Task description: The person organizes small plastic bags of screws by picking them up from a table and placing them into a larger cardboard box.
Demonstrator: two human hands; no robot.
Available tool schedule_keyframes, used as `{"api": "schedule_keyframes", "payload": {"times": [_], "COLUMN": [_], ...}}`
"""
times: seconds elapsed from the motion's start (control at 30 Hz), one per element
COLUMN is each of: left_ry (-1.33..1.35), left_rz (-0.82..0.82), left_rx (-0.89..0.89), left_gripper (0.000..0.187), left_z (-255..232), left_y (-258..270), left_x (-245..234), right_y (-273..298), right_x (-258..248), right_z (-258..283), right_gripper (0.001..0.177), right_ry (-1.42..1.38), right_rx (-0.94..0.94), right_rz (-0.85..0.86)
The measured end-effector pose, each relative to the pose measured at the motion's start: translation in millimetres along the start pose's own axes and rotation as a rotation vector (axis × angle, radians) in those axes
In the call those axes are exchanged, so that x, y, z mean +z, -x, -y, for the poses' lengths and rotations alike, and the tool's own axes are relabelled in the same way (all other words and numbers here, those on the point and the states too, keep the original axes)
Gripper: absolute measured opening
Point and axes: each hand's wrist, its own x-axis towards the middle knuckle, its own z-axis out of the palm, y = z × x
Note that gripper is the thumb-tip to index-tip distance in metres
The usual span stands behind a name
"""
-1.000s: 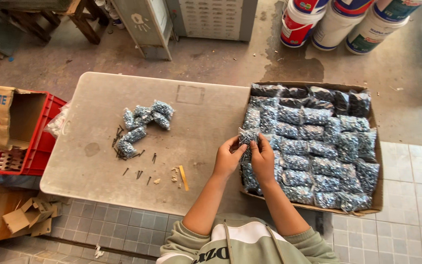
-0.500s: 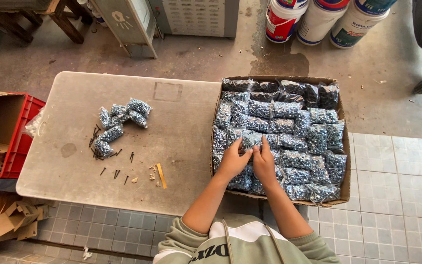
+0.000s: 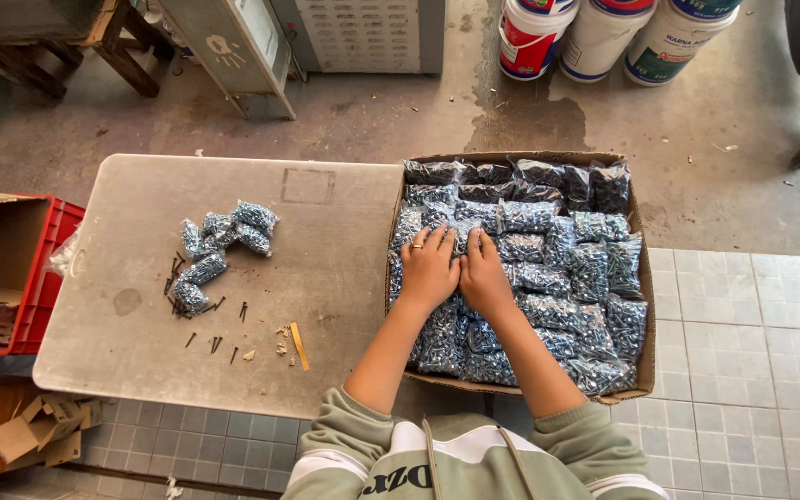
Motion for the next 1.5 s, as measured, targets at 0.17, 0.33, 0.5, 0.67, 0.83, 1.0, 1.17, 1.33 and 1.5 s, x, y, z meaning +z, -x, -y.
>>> {"api": "schedule_keyframes", "payload": {"times": [0.17,0.33,0.5,0.67,0.83,1.0,1.17,1.33,1.5], "left_ry": [0.049,0.022,0.053,0.033,0.008,0.022,0.263,0.603,0.783], "left_rz": [0.254,0.475,0.516,0.511,0.486,0.441,0.141,-0.189,-0.243], "left_rx": [0.008,-0.006,0.003,0.011,0.021,0.056,0.124,-0.074,-0.488], "left_gripper": [0.061,0.064,0.063,0.062,0.062,0.06,0.054,0.048,0.045], "left_z": [5,11,15,14,16,19,50,110,173], "left_y": [2,-8,-18,-10,-13,-11,12,44,66], "left_x": [3,3,-1,4,5,3,-6,-19,-43], "right_y": [14,23,9,16,11,7,-12,-30,-52], "right_x": [2,8,3,4,3,-1,-18,11,90], "right_z": [-6,-14,-15,-15,-12,-9,-13,28,132], "right_gripper": [0.053,0.057,0.058,0.059,0.059,0.06,0.045,0.029,0.029], "right_ry": [0.357,0.264,0.335,0.357,0.373,0.357,-0.057,-0.523,-0.861], "right_rx": [-0.037,0.078,0.101,0.122,0.148,0.179,0.244,0.231,0.15], "right_rz": [-0.008,0.174,0.241,0.261,0.281,0.319,0.147,-0.178,0.114]}}
